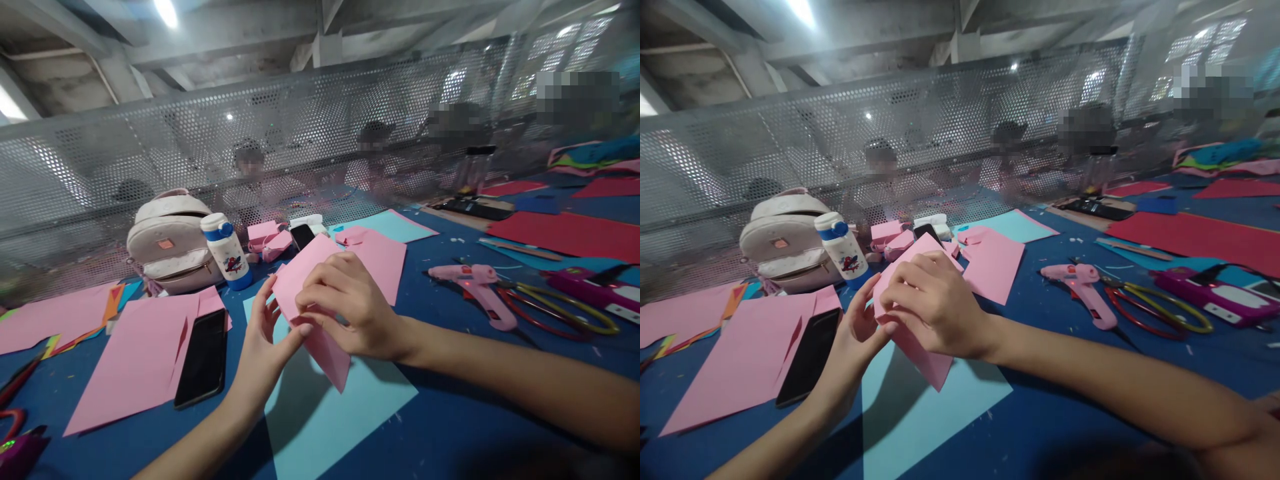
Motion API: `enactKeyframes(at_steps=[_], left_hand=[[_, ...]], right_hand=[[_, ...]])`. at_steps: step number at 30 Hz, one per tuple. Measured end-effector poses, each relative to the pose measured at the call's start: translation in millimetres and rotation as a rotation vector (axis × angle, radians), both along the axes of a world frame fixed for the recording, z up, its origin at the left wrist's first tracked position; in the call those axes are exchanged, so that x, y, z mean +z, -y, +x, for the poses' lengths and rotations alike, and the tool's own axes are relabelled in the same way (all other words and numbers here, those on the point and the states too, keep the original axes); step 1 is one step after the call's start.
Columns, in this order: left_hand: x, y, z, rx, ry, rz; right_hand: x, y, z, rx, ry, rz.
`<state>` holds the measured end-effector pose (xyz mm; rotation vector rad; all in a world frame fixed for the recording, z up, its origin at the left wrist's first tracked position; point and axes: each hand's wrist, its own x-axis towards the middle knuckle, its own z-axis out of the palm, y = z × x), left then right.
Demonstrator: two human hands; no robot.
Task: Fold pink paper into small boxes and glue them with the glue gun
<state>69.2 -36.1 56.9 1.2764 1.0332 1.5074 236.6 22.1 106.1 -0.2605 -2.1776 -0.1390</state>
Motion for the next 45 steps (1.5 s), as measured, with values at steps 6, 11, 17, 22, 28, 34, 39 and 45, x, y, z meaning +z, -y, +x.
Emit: enactKeyframes(at_steps=[6,11,17,22,28,34,39,45], left_hand=[[-0.2,-1,0,0.003,0.015,0.016],[0.6,-2,-1,0.024,-0.004,0.005],[2.5,-2,0,0.057,0.02,-0.048],[2.7,-1,0,0.045,0.021,-0.04],[1.2,-1,1,0.037,0.033,-0.027],[0.5,-1,2,0.027,0.017,-0.016],[0.7,0,2,0.014,0.005,-0.009],[-2.4,-1,0,0.011,-0.009,-0.009]], right_hand=[[-0.4,0,-1,0.063,-0.048,-0.119],[4.2,6,-1,0.137,-0.089,-0.293],[7.3,3,2,0.145,-0.174,-0.278],[7.0,-4,5,0.071,-0.161,-0.205],[6.0,0,4,0.035,-0.062,-0.08],[4.1,2,4,0.007,-0.007,-0.049],[3.5,1,3,0.016,0.007,-0.043],[4.0,2,1,0.024,0.031,-0.063]])
